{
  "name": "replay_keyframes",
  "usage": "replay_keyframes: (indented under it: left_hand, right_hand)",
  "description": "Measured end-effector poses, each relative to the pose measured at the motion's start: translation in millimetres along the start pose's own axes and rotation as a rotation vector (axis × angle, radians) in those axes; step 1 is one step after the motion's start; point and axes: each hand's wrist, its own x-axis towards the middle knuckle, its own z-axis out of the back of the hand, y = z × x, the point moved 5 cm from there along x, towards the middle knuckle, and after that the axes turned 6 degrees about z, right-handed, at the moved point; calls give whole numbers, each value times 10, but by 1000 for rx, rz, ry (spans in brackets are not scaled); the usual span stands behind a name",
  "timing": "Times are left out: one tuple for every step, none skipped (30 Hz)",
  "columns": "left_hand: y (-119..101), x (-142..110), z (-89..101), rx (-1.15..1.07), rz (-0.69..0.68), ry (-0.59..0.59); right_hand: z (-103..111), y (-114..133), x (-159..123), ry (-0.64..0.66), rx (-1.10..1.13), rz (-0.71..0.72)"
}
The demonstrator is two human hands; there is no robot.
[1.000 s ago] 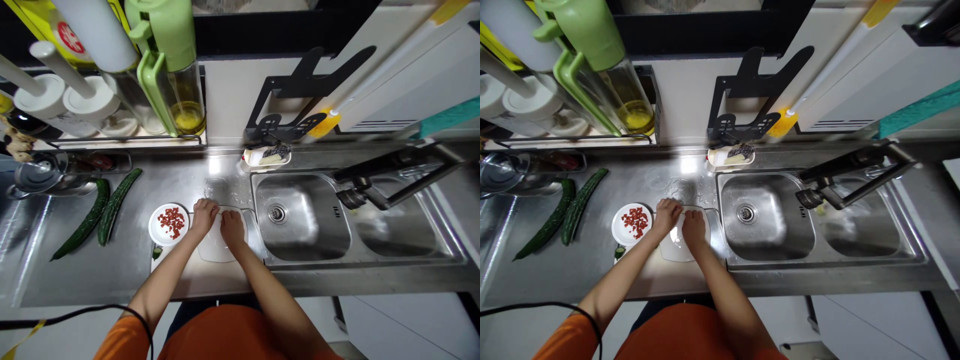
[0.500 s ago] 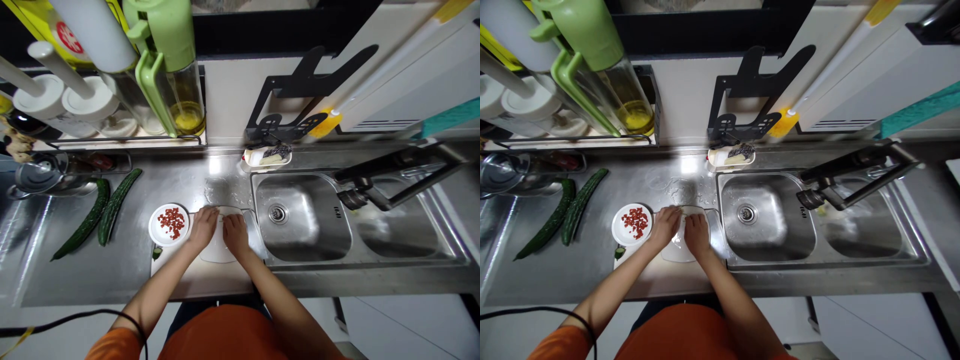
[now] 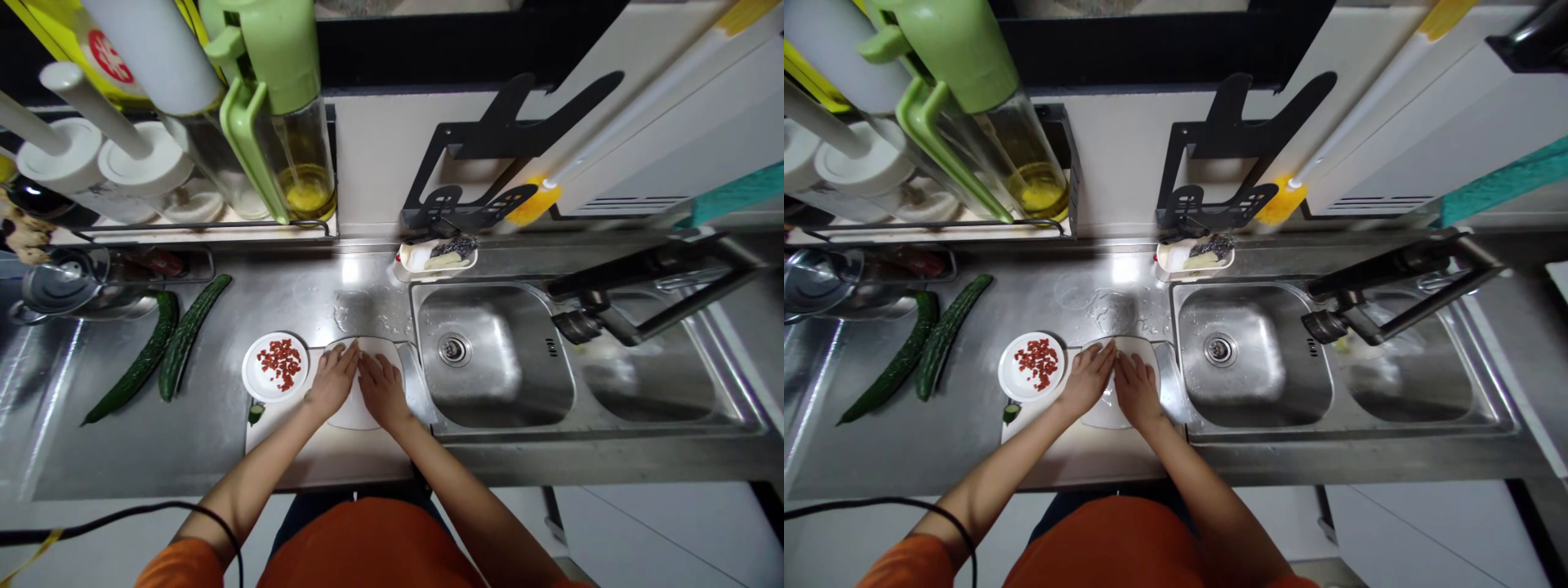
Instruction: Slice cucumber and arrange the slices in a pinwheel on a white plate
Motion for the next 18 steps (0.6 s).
replay_keyframes:
  left_hand:
    - [-6, -4, 0, 12, 2, 7]
    - [-10, -9, -2, 22, 5, 14]
    - [-14, -13, -4, 30, 9, 20]
    - [-15, -18, -5, 35, 12, 24]
    - [-17, -23, -6, 37, 14, 26]
    - [-18, -29, -6, 36, 15, 24]
    - [-19, -34, -5, 31, 16, 21]
    - [-20, -40, -2, 24, 16, 14]
    - [-21, -44, 1, 15, 17, 6]
    - [-22, -48, 3, 6, 19, -2]
    - [-22, -50, 4, -4, 21, -9]
    - [-22, -51, 3, -16, 24, -14]
    - [-22, -51, 1, -29, 26, -17]
    - [-22, -51, -3, -42, 28, -19]
    - [-22, -49, -8, -54, 30, -19]
    - [-21, -48, -12, -63, 32, -19]
    - [-19, -46, -16, -69, 32, -19]
    - [-16, -45, -15, -73, 33, -22]
  right_hand:
    - [8, -8, -1, 7, 2, 5]
    - [15, -14, -3, 13, 4, 8]
    - [21, -18, -5, 18, 6, 10]
    - [24, -21, -7, 22, 9, 11]
    - [27, -22, -8, 23, 13, 12]
    - [29, -23, -9, 24, 17, 13]
    - [30, -23, -9, 24, 19, 12]
    - [31, -24, -9, 25, 22, 12]
    - [32, -24, -8, 24, 24, 11]
    - [34, -25, -8, 24, 26, 11]
    - [35, -26, -7, 23, 29, 12]
    - [36, -27, -6, 22, 32, 13]
    - [38, -29, -6, 21, 35, 12]
    - [39, -31, -5, 21, 38, 12]
    - [39, -32, -5, 22, 42, 11]
    - [40, -34, -5, 24, 45, 11]
    - [44, -35, -6, 24, 48, 10]
    - [49, -35, -7, 22, 51, 12]
